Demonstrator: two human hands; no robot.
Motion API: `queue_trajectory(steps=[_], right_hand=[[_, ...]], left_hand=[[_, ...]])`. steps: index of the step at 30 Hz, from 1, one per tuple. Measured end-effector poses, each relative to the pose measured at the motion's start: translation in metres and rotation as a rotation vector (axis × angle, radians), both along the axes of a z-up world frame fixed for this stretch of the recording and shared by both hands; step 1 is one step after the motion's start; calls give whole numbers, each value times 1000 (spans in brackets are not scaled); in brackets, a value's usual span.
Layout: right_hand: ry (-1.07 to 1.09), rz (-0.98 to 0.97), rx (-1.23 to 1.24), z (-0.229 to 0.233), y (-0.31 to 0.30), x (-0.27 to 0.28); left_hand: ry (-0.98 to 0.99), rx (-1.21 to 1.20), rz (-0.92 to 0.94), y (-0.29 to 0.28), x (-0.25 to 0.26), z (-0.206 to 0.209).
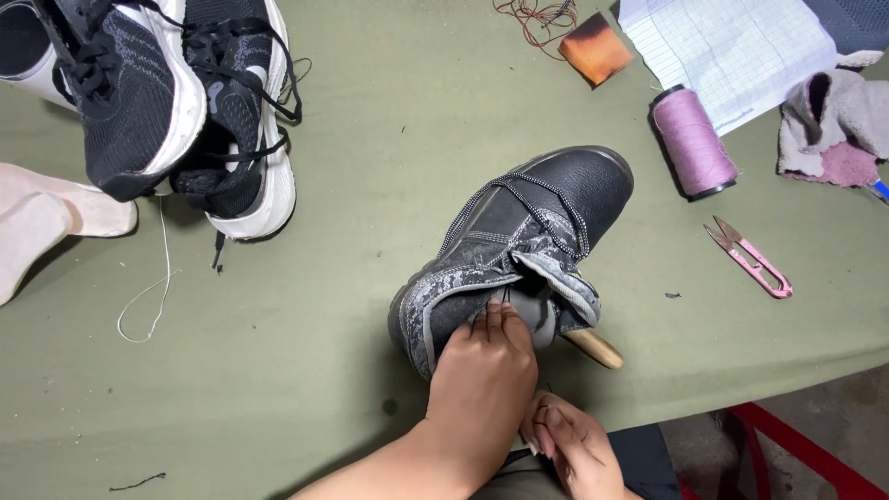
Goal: The person sews the sole of a black shoe using a needle and thread. They repeatedly push the needle through the shoe's edge and pull the thread tight to secure the stitching.
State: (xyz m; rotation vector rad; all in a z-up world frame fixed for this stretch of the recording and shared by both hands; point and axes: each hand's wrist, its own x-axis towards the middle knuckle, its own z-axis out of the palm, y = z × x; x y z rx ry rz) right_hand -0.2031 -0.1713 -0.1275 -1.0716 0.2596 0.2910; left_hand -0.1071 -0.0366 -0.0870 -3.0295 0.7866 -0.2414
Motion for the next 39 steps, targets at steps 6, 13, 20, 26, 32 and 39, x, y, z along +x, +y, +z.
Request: queue_trajectory(steps=[6, 13, 20, 26, 32, 39], right_hand=[[6, 31, 83, 2, 3, 4], [-274, 279, -652, 16, -34, 9], [-596, 173, -1552, 32, -72, 73], [-584, 268, -1368, 17, -56, 88], [-676, 216, -1507, -25, -56, 72], [-512, 208, -1522, -35, -44, 46]], left_hand=[[12, 3, 3, 4, 3, 5], [105, -65, -29, 10, 11, 4], [170, -105, -16, 10, 12, 0], [255, -177, -26, 13, 18, -1], [368, -303, -102, 24, 31, 3], [374, -294, -195, 26, 33, 6]])
